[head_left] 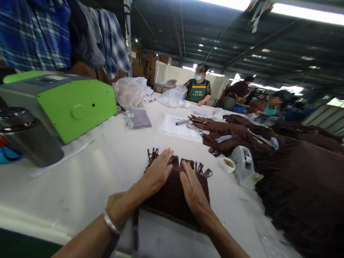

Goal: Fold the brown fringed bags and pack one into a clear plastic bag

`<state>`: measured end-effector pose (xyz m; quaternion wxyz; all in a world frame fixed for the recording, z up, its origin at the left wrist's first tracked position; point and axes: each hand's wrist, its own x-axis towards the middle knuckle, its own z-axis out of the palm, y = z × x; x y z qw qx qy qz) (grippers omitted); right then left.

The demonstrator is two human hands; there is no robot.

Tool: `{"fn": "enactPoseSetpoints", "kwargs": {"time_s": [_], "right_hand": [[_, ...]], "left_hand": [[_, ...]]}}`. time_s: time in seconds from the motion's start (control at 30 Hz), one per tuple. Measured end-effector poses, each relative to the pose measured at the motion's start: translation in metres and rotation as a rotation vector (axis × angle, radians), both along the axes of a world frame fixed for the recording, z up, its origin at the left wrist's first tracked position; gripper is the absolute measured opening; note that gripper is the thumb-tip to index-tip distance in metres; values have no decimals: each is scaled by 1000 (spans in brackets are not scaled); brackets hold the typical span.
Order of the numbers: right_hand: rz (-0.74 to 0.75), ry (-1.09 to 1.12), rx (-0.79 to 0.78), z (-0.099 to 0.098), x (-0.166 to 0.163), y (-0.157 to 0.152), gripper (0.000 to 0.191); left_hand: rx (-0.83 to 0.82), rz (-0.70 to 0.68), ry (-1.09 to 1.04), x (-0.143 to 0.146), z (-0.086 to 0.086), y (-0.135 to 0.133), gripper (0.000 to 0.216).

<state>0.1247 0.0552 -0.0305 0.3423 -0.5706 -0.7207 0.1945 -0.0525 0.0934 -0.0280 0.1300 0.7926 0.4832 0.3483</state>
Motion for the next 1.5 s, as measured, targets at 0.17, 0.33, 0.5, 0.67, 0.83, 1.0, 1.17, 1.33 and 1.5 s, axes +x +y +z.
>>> {"fn": "enactPoseSetpoints", "kwargs": {"time_s": [0.17,0.33,0.5,0.67,0.83,1.0,1.17,1.33,1.5], "right_hand": [[-160,-20,-14,-5,20,-7,69],[-64,-400,44,-54,17,0,64],[1,-513,213,-81,44,5,60],[134,-574,391,-105,83,4,49],[90,-554,420,-87,83,5,58],[168,-529,520,-31,40,3,65],[396,-619,539,-13,-1,5,54],[574,-655,449,-45,-2,14,54],[506,-608,301,-43,-1,5,57]], "left_hand": [[-19,91,365,-55,-28,-6,55],[-16,9,521,-22,-40,-26,69],[-107,-71,445,16,-32,-40,75],[-150,-219,281,59,-27,-52,75],[-150,-191,148,31,2,-47,55],[-179,257,230,-52,12,-23,18],[-212,272,283,-59,-7,-4,14],[-243,262,363,-31,-9,20,14],[-245,216,396,-28,0,18,25]]}}
